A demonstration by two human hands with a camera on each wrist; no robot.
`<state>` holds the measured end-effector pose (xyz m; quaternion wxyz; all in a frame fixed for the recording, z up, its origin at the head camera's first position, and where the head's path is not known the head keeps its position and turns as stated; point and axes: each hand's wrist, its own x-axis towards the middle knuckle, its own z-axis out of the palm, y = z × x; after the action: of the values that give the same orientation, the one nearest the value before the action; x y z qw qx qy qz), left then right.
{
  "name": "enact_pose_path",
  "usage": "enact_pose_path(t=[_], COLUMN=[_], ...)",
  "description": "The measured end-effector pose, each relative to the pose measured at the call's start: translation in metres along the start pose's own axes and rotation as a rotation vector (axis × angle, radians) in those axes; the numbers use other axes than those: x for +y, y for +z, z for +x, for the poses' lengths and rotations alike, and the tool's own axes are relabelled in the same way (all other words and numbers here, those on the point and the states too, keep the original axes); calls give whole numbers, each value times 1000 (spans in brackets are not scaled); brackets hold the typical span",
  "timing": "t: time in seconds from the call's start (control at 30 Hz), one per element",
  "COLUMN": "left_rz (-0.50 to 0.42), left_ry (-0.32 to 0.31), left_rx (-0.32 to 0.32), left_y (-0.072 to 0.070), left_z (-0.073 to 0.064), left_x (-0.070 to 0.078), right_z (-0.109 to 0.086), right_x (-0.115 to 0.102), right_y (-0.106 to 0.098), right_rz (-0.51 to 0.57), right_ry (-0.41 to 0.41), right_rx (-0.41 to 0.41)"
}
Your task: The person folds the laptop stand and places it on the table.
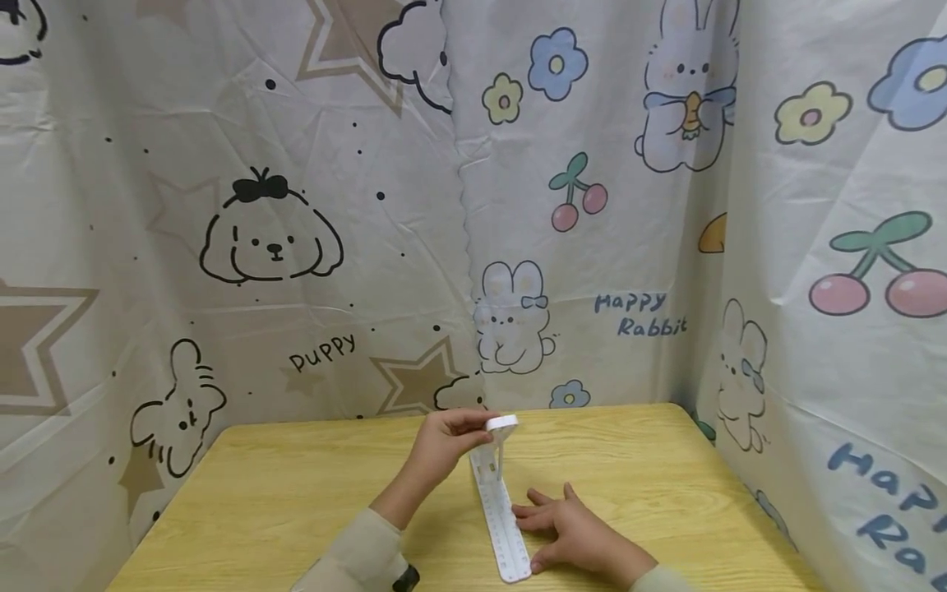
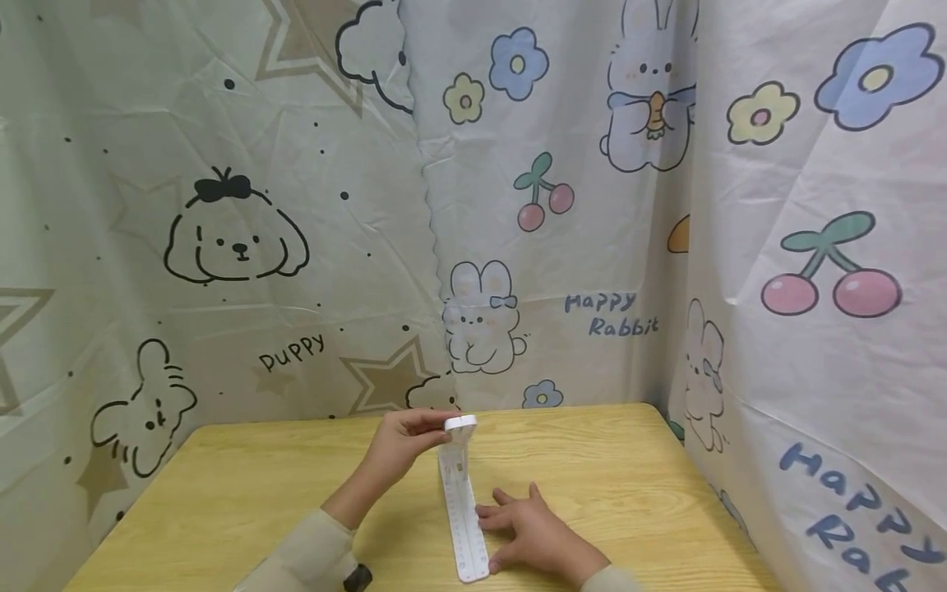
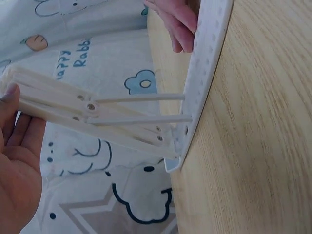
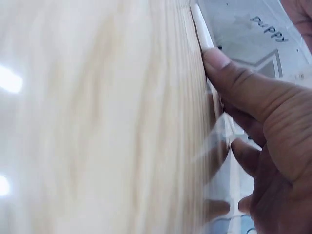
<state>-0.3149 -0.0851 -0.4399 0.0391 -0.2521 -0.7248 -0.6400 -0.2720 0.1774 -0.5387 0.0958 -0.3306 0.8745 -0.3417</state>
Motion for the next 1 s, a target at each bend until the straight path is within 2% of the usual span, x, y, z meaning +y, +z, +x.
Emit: enact_pose_path(t=[0.2, 0.47, 0.67, 0.8, 1.0], left_rz=[-34, -28, 3, 18, 51], left_ry=[-13, 4, 20, 4, -8], left_rx=[-16, -12, -4, 1, 19], left_y=[-8, -14, -15, -14, -17], left_z=[-2, -4, -7, -8, -11], left_x=[-1, -1, -2, -2, -7], right_z=[4, 8, 8, 7, 11], right_x=[-16, -34, -33, -30, -25], right_y=[9, 14, 14, 11, -1], right_rz=[-53, -110, -91, -93, -17], right_ry=[69, 99, 106, 95, 126], right_rx=[29, 49, 30, 7, 14])
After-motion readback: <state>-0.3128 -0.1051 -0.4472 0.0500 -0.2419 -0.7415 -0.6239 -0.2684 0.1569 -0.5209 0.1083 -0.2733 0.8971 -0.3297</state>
